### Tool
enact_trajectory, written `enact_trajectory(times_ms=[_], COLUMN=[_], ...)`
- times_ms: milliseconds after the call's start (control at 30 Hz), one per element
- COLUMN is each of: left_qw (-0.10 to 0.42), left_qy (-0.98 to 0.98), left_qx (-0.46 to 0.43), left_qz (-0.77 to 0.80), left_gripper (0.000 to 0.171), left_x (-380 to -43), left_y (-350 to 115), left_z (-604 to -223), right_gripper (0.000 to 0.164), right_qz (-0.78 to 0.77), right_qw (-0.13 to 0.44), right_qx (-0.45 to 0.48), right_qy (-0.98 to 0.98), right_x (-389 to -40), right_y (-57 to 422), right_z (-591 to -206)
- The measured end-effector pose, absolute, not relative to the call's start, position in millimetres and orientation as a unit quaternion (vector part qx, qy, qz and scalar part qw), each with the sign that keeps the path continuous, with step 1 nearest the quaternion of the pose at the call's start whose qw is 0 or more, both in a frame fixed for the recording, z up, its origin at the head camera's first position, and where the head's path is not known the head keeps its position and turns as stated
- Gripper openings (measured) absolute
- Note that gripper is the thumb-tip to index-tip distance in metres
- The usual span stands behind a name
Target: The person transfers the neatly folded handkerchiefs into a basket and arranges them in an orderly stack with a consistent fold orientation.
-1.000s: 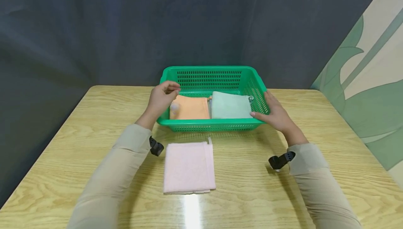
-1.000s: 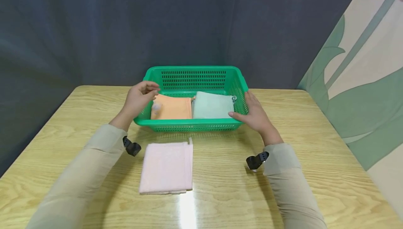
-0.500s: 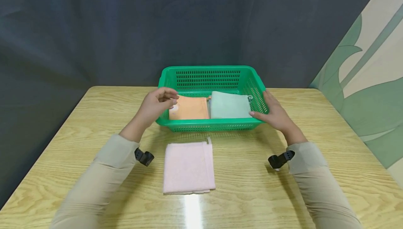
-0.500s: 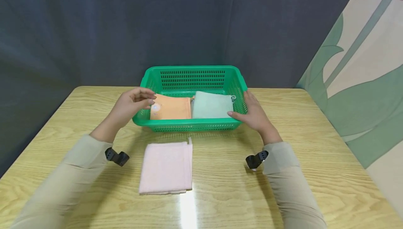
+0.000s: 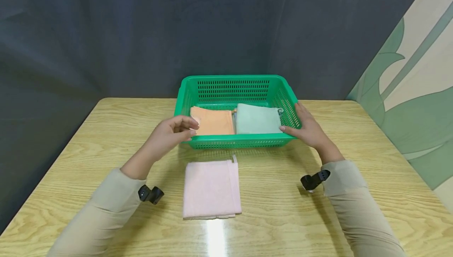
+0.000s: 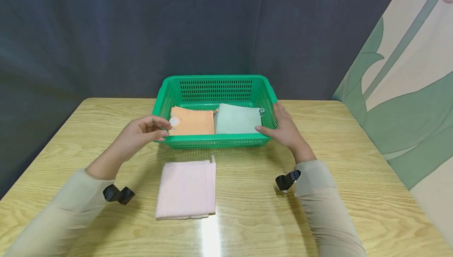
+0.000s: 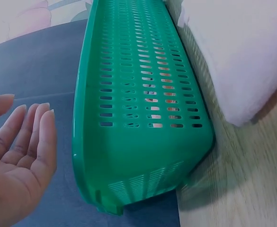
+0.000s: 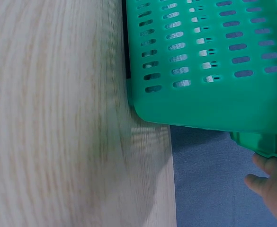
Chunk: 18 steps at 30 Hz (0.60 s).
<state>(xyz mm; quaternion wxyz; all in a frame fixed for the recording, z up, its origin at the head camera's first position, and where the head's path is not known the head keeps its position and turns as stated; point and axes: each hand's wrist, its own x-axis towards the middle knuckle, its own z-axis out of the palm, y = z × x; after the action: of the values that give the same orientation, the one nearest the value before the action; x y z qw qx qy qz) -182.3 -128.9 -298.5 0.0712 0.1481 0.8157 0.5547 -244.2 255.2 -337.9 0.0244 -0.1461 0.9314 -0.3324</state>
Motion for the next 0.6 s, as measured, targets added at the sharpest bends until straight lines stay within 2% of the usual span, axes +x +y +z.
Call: enact_trajectory(times_ms=[300, 600], left_qw=[0.132, 0.14], left_qy=[0.842, 0.869], left_qx=[0.169, 0.172], left_qz=[0.494, 0.443], left_gripper=[0.028, 0.024], left_x=[-166, -161], left_y=[-136, -140], left_z=[-307, -314], right_gripper=[0.096, 0.096], right_qz=[-0.332, -0.329], right_qw=[0.025, 0.018], right_qx=[-0.146, -0.148], right_qy=[0.932, 0.932], right_x=[-244, -244], right_y=[254, 255], right_z=[-339, -339])
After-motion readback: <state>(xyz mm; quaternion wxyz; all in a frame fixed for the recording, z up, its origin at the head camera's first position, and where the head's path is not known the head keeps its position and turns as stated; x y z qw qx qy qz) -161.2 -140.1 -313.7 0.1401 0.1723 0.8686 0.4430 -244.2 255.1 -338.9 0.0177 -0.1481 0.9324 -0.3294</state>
